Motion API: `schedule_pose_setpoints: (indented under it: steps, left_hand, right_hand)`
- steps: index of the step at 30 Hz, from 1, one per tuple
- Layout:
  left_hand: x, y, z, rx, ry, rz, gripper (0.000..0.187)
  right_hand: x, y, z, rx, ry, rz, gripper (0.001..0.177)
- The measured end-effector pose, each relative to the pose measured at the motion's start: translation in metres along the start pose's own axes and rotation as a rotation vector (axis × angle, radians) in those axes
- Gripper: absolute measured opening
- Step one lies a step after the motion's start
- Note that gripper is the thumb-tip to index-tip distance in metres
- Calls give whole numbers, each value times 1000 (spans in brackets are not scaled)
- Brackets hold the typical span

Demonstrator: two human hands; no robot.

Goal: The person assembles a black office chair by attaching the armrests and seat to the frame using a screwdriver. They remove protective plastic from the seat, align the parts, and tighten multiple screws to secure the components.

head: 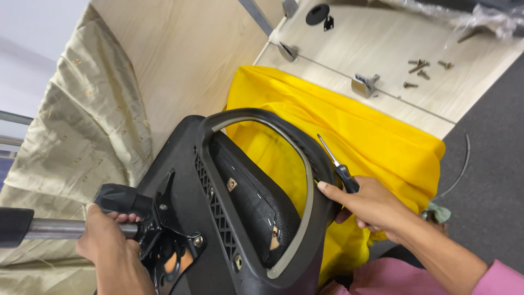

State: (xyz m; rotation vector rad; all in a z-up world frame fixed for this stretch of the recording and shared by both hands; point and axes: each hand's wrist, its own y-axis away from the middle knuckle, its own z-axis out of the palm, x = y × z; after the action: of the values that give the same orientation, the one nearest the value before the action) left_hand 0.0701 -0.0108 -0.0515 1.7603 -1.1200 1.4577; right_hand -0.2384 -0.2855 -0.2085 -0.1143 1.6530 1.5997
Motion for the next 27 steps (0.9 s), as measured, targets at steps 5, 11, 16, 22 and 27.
schedule_pose_setpoints:
  steps: [5,11,16,22,27]
  left_hand:
    - [1,-6,0,115,-51,-16,41]
    - [-1,-5,2,163,-37,3,38]
    - [-1,-10,1,187,-44,-9,41]
    - [-1,-4,8,190,-96,13,40]
    - [0,-3,15,189,-82,39,35]
  right_hand:
    - [2,-10,-13,-56,-11,9,56]
    - [-1,-21,-22,-54,-27,30,63]
    - [5,-34,-20,-37,-22,-32,60]
    - [-12,-41,-17,68,153,-95,56]
    - [-29,-41,-16,109,258,-127,52]
